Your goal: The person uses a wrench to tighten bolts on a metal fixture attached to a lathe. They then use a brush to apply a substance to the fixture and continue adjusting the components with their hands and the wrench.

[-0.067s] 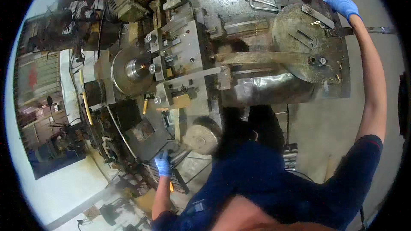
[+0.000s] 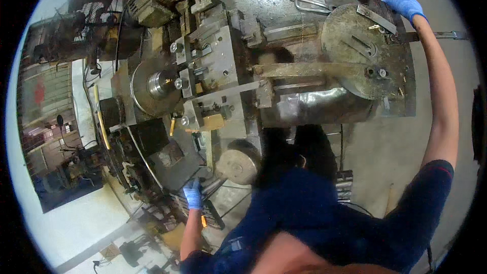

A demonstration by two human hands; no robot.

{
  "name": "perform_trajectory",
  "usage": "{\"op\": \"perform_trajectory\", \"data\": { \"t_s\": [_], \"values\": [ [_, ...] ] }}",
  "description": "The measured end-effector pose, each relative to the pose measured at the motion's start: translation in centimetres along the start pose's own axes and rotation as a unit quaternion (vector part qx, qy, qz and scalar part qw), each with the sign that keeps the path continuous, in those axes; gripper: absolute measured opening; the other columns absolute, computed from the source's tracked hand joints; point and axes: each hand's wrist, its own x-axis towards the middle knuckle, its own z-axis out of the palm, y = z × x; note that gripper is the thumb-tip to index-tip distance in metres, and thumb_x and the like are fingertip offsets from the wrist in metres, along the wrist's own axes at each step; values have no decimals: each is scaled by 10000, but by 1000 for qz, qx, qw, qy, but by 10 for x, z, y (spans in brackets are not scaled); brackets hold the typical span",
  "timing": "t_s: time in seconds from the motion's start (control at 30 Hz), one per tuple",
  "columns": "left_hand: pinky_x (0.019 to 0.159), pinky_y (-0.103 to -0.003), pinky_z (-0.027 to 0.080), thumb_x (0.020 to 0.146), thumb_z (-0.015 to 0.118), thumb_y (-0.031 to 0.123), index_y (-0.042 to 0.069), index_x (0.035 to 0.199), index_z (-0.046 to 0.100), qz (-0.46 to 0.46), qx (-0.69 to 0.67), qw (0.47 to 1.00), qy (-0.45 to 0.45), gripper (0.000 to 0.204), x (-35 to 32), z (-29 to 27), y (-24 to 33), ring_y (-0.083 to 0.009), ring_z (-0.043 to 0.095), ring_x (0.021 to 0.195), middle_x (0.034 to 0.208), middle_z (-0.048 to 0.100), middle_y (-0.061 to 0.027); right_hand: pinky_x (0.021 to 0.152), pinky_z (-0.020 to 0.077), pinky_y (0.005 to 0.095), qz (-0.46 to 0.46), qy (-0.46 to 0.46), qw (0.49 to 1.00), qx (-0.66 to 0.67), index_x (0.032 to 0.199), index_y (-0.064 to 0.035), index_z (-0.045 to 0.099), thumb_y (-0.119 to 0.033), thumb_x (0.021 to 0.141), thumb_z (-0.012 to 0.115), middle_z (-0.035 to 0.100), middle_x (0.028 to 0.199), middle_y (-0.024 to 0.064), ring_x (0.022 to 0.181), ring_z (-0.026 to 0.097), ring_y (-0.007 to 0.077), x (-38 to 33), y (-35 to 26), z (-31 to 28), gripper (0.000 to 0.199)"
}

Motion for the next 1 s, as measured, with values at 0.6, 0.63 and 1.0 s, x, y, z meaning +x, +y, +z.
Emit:
{"op": "perform_trajectory", "data": {
  "t_s": [0.6, 0.63, 1.0],
  "values": [
    [437, -289, 406, 815, 606, 162, -27, 805, 624, 60, -21, 998, 3, 191, 3, 4, 6, -128, 505, 515, 658, 583, -46, 812, 470, 350, 4, 129, 986, 108, 950, -40, 663, -359, 833, 582, 661, 839, 153, 838, 643, 278, -108, 114, -33, 350],
    [415, -290, 398, 813, 611, 170, -21, 784, 612, 44, -29, 999, 6, 194, 2, 5, 5, -128, 498, 497, 640, 570, -46, 872, 439, 356, -57, 166, 980, 94, 1004, -56, 647, -326, 824, 592, 649, 916, 158, 918, 615, 282, -111, 143, -17, 329],
    [408, -262, 312, 838, 602, 195, 14, 643, 580, 109, -90, 990, 3, 267, -7, 14, -2, -75, 383, 436, 522, 473, 10, 1020, 336, 391, -2, 223, 970, -101, 1271, -88, 450, -270, 781, 521, 450, 1300, 166, 1238, 380, 320, -99, 144, 18, 527]
  ]
}}
